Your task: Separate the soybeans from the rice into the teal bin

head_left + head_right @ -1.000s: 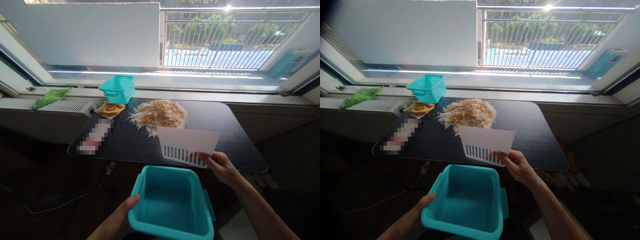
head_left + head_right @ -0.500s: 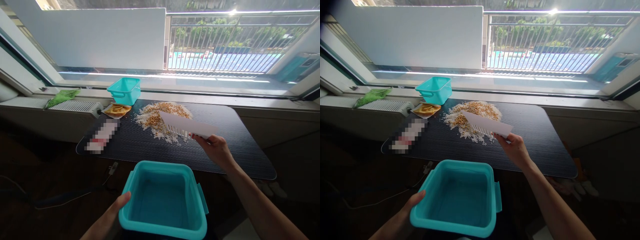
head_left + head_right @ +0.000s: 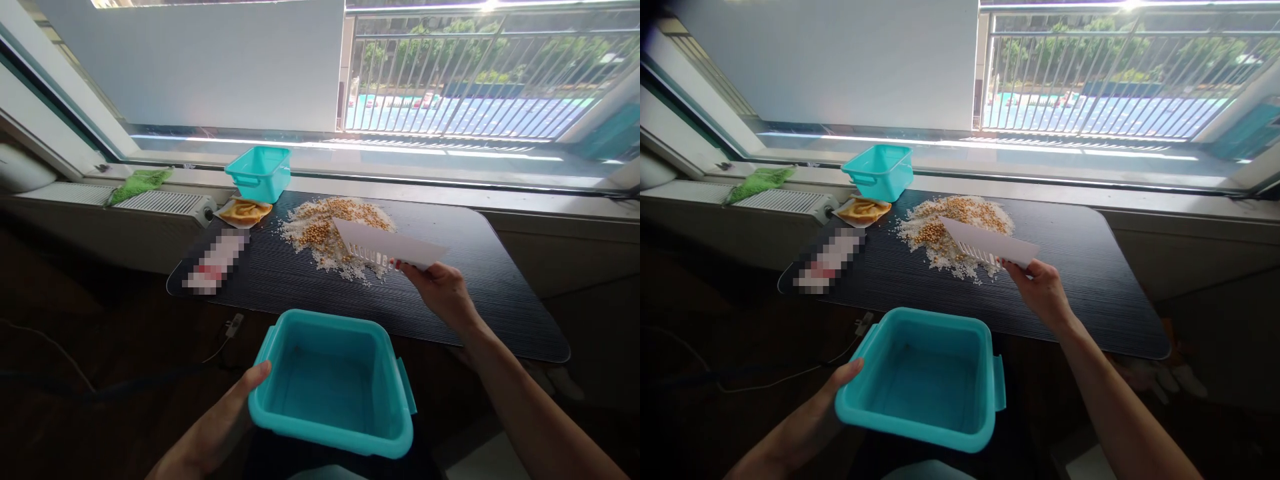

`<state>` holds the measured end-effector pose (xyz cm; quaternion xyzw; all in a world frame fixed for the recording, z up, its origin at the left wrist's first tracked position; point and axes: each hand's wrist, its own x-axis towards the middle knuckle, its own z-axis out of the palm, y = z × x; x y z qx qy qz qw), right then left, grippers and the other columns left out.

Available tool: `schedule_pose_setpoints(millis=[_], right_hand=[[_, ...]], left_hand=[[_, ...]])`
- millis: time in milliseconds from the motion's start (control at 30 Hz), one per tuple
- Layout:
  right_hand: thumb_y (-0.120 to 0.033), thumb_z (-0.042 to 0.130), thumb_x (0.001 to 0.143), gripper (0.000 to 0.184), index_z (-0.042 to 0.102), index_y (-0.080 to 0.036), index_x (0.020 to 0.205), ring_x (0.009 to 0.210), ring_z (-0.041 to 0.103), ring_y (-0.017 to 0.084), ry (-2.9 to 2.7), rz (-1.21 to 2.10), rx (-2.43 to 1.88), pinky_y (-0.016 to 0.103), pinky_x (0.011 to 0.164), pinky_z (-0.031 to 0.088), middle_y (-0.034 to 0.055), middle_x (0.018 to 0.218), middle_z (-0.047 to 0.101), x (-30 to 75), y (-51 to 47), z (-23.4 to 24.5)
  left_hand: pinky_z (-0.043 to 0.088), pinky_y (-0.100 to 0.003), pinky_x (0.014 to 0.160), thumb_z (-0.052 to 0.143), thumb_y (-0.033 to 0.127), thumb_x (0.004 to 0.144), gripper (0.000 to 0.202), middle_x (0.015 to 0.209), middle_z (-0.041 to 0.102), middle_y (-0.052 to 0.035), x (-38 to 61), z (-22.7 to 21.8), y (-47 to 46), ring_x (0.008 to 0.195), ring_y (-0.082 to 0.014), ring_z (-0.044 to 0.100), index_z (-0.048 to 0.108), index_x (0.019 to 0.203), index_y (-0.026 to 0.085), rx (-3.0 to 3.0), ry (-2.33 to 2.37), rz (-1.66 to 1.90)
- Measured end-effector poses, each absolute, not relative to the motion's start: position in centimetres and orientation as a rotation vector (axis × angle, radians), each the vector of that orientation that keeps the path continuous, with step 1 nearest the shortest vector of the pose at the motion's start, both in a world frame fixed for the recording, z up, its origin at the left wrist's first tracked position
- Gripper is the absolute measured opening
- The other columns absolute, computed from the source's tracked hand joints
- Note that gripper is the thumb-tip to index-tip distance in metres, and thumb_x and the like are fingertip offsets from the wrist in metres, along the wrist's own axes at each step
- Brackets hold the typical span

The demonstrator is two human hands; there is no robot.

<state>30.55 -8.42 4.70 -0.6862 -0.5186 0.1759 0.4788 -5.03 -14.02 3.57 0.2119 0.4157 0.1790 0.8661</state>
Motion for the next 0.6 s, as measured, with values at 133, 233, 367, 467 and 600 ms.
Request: schedule_pose_setpoints(millis=[133,233,367,467,600], right_hand=[[-0.045,0.069,0.071,0.028,0.076,-0.019,0.077,0.071,0.069,0.024,-1.263,0.462,-1.658,0.031,0.063,0.053,0.0004,0.07,0.074,30.58,-8.29,4.7],[-0.044,0.069,0.072,0.028,0.077,-0.018,0.08,0.075,0.069,0.026,-1.266,0.473,-1.646,0.033,0.066,0.054,0.0006,0.074,0.075,30.68,-8.29,4.5],[-0.044,0.07,0.072,0.028,0.077,-0.02,0.086,0.082,0.07,0.027,-1.27,0.478,-1.646,0.033,0.07,0.054,0.0004,0.081,0.076,30.89,-8.44,4.18],[-0.044,0.07,0.072,0.027,0.077,-0.021,0.086,0.082,0.07,0.028,-1.258,0.484,-1.664,0.034,0.07,0.054,0.0006,0.081,0.076,30.95,-8.51,4.13],[-0.045,0.071,0.072,0.028,0.077,-0.021,0.085,0.081,0.07,0.028,-1.265,0.501,-1.657,0.034,0.071,0.055,0.0007,0.08,0.076,30.83,-8.49,4.1]], left_hand=[[0.03,-0.048,0.111,0.044,0.054,0.089,0.069,0.133,0.06,-0.0148,-4.8,3.94,-13.75,0.131,-0.034,0.046,0.039,0.144,0.014,0.462,0.892,0.365],[0.035,-0.048,0.108,0.043,0.056,0.088,0.069,0.133,0.06,-0.0155,-4.65,3.87,-13.72,0.131,-0.0347,0.046,0.043,0.142,0.013,0.472,0.913,0.349],[0.039,-0.048,0.104,0.044,0.059,0.087,0.072,0.135,0.058,-0.0157,-4.41,3.79,-13.79,0.131,-0.0354,0.045,0.042,0.142,0.013,0.493,0.934,0.337],[0.039,-0.048,0.103,0.041,0.058,0.088,0.069,0.135,0.058,-0.0148,-4.27,3.86,-13.85,0.13,-0.0349,0.046,0.042,0.142,0.014,0.498,0.92,0.339],[0.04,-0.047,0.102,0.04,0.055,0.09,0.066,0.135,0.059,-0.0144,-4.22,3.78,-13.89,0.129,-0.0346,0.047,0.041,0.143,0.016,0.505,0.889,0.355]])
